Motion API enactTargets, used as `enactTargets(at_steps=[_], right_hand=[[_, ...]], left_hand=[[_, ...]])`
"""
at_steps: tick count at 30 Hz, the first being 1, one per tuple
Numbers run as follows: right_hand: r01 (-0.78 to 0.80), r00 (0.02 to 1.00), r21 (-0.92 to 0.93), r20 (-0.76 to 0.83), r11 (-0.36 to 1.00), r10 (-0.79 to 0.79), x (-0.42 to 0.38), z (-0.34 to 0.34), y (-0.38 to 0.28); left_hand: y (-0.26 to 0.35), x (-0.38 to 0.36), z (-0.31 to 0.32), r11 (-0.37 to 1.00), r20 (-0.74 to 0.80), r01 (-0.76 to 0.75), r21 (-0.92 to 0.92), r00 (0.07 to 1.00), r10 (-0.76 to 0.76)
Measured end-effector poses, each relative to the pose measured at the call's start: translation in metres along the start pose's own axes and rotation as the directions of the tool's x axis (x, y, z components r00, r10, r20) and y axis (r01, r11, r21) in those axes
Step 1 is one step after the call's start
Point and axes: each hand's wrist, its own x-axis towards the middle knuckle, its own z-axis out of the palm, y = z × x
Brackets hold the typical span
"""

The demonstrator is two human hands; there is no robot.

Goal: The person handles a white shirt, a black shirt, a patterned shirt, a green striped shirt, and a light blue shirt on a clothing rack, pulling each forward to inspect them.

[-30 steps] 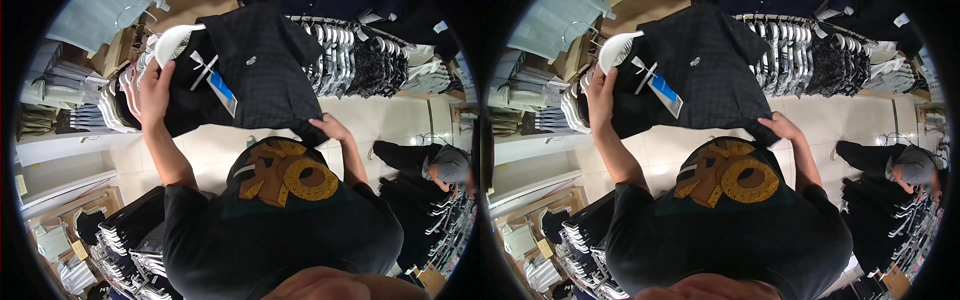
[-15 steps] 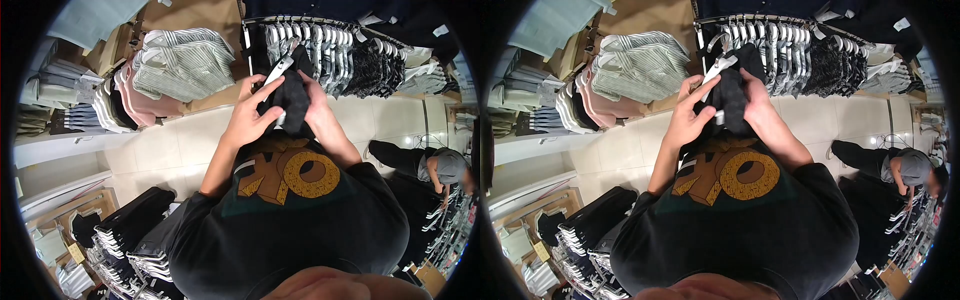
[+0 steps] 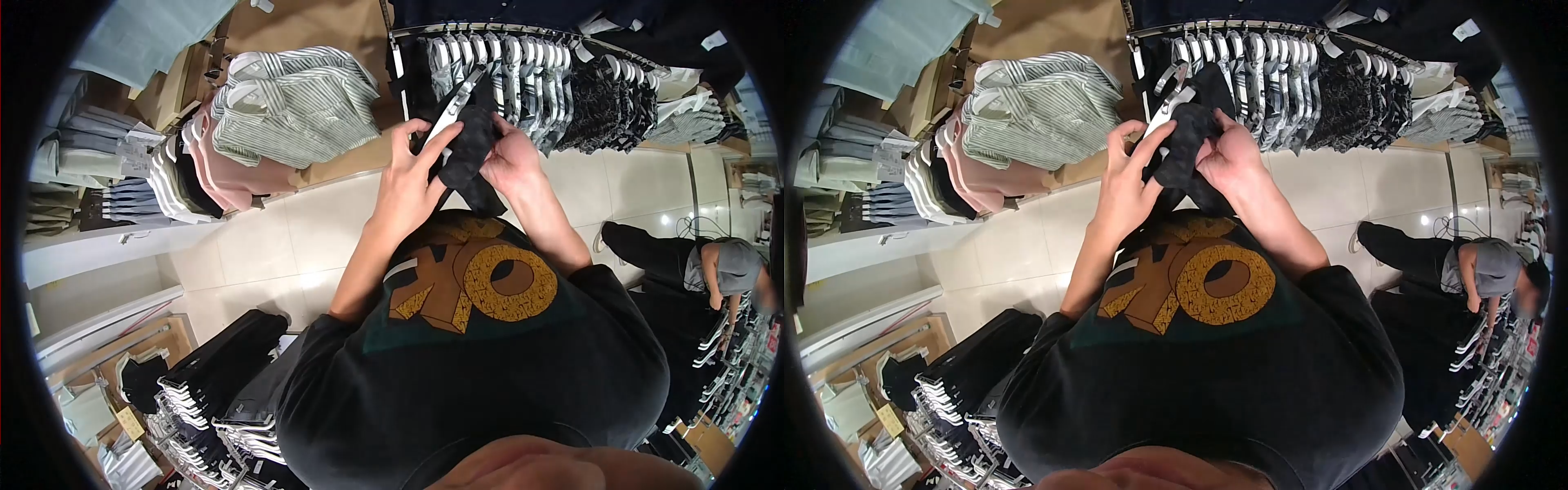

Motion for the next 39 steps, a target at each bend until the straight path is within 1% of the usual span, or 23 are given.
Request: enactTargets(at_steps=[2,5,7,8,9,10,11,12,14,16,18,19,21,24,25,27,30,31,32,34,36,38,39], right_hand=[[0.026,0.999,-0.021,-0.042,0.999,-0.027,-0.008,0.008,0.002],[0.015,1.000,-0.120,0.024,0.993,-0.012,-0.019,0.015,0.006],[0.067,0.997,-0.329,0.050,0.942,-0.054,-0.027,0.016,0.014],[0.069,0.997,-0.323,0.044,0.944,-0.058,-0.030,0.016,0.023],[0.153,0.983,-0.420,0.160,0.895,-0.093,-0.034,0.016,0.033],[0.244,0.954,-0.502,0.279,0.830,-0.111,-0.037,0.014,0.039],[0.336,0.916,-0.644,0.392,0.688,-0.081,-0.039,0.001,0.039],[0.336,0.917,-0.644,0.392,0.687,-0.082,-0.042,0.001,0.042],[0.593,0.797,-0.757,0.601,0.274,-0.066,-0.046,0.006,0.052],[0.583,0.810,-0.777,0.577,0.235,-0.103,-0.046,0.003,0.052],[0.553,0.827,-0.827,0.559,-0.101,-0.051,-0.038,-0.007,0.044],[0.553,0.827,-0.827,0.559,-0.100,-0.054,-0.038,-0.008,0.043],[0.619,0.764,-0.751,0.643,-0.229,-0.046,-0.039,-0.005,0.042],[0.547,0.794,-0.776,0.600,-0.313,-0.101,-0.032,-0.008,0.043],[0.549,0.793,-0.775,0.602,-0.313,-0.096,-0.031,-0.007,0.040],[0.486,0.850,-0.855,0.511,-0.181,-0.131,-0.032,0.001,0.032],[0.489,0.854,-0.863,0.503,-0.125,-0.135,-0.036,0.008,0.021],[0.535,0.810,-0.829,0.558,-0.161,-0.180,-0.035,0.008,0.021],[0.535,0.811,-0.830,0.557,-0.160,-0.179,-0.032,0.008,0.017],[0.510,0.847,-0.854,0.519,-0.102,-0.115,-0.029,0.017,0.010],[0.488,0.861,-0.870,0.493,-0.067,-0.125,-0.034,0.026,0.009],[0.439,0.897,-0.889,0.443,-0.128,0.002,-0.031,0.033,0.005],[0.398,0.918,-0.915,0.397,-0.064,0.028,-0.026,0.034,0.005]], left_hand=[[-0.006,0.002,-0.001,0.999,0.007,-0.014,-0.036,1.000,0.014],[-0.008,0.004,-0.001,0.996,-0.013,-0.021,-0.092,1.000,0.019],[-0.002,0.006,-0.002,0.991,-0.028,0.020,-0.132,0.999,-0.024],[-0.005,0.007,-0.001,0.991,-0.019,0.022,-0.134,1.000,-0.025],[-0.008,0.010,0.001,0.991,-0.037,0.028,-0.131,0.999,-0.034],[-0.010,0.013,0.001,0.991,-0.058,0.034,-0.127,0.997,-0.042],[-0.011,0.012,-0.003,0.994,-0.028,0.082,-0.074,0.996,-0.084],[-0.010,0.013,-0.006,0.994,-0.028,0.082,-0.075,0.996,-0.084],[-0.009,0.013,-0.010,0.986,0.023,0.160,-0.038,0.987,-0.159],[-0.006,0.012,-0.008,0.988,0.022,0.153,-0.016,0.988,-0.153],[-0.004,0.013,-0.008,0.981,0.053,0.189,0.048,0.980,-0.191],[-0.004,0.012,-0.007,0.981,0.056,0.187,0.048,0.980,-0.189],[-0.004,0.011,-0.007,0.968,0.069,0.242,0.065,0.967,-0.246],[0.001,0.009,-0.006,0.974,0.060,0.210,0.087,0.975,-0.215],[-0.001,0.008,-0.005,0.973,0.056,0.211,0.088,0.975,-0.217],[-0.009,0.009,-0.005,0.978,0.001,0.203,0.052,0.979,-0.203],[-0.014,0.008,-0.015,0.983,-0.012,0.175,0.053,0.985,-0.174],[-0.016,0.008,-0.017,0.983,-0.011,0.175,0.053,0.985,-0.175],[-0.019,0.008,-0.019,0.988,0.006,0.149,0.043,0.989,-0.149],[-0.020,0.007,-0.025,0.992,0.022,0.123,0.034,0.992,-0.124],[-0.016,0.005,-0.030,0.993,0.130,0.120,0.018,0.984,-0.121],[-0.013,0.004,-0.025,0.996,0.132,0.085,0.033,0.987,-0.089],[-0.012,0.003,-0.021,0.998,0.133,0.052,0.048,0.989,-0.058]])
